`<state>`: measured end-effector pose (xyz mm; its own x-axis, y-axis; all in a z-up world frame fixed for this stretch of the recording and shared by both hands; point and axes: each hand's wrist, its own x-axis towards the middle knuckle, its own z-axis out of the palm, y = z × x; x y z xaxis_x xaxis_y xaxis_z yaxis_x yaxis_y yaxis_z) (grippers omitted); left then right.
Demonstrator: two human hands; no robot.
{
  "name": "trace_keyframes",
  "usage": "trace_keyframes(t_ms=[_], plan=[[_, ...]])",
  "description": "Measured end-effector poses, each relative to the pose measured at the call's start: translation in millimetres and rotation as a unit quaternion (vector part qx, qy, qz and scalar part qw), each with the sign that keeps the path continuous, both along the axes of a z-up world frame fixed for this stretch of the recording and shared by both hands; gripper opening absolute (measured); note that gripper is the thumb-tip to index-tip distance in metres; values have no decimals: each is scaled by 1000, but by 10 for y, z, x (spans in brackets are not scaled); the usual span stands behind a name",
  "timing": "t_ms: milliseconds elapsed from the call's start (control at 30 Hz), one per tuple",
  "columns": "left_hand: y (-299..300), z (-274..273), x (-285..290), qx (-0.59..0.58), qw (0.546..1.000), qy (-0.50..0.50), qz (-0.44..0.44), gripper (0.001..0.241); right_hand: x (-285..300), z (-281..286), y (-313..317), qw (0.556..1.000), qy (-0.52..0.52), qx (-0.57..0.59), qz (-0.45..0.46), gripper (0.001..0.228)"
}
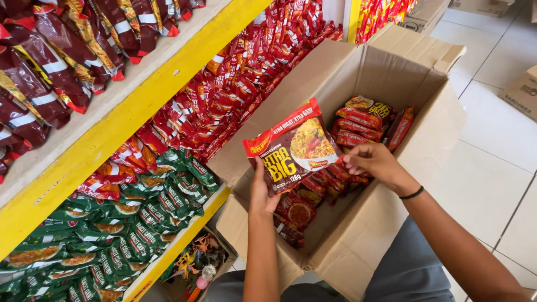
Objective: Stocking grocery store shelves with instant noodle packs from a cardboard box on the floor.
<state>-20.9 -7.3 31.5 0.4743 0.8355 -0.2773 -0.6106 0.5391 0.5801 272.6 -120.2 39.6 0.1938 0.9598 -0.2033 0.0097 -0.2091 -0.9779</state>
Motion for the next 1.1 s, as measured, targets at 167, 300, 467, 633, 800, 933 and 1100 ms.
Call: trace_keyframes(t_ms=[167,300,467,633,800,933,1100], plan=[[-133,-7,104,34,999,-15,-19,59,163,-252,55,993,32,83,-71,22],[-255,55,174,35,999,-10,-40,61,-96,293,273,969,184,141,-91,26],[-356,441,67,76,996,32,-26,53,-256,487,419,981,179,69,5,37],[-309,730,-277,335,867,285,234,41,-548,625,378,978,149,103,101,36],[-327,951,-560,197,923,61,324,29,-835,862,450,971,19,198,131,32],[-458,1110,-928,174,919,18,353,27,-1373,1743,358,927,-232,245,167,33],[-963,1263,-1146,126,908,-26,397,49,-2185,2555,257,829,-453,293,148,40]])
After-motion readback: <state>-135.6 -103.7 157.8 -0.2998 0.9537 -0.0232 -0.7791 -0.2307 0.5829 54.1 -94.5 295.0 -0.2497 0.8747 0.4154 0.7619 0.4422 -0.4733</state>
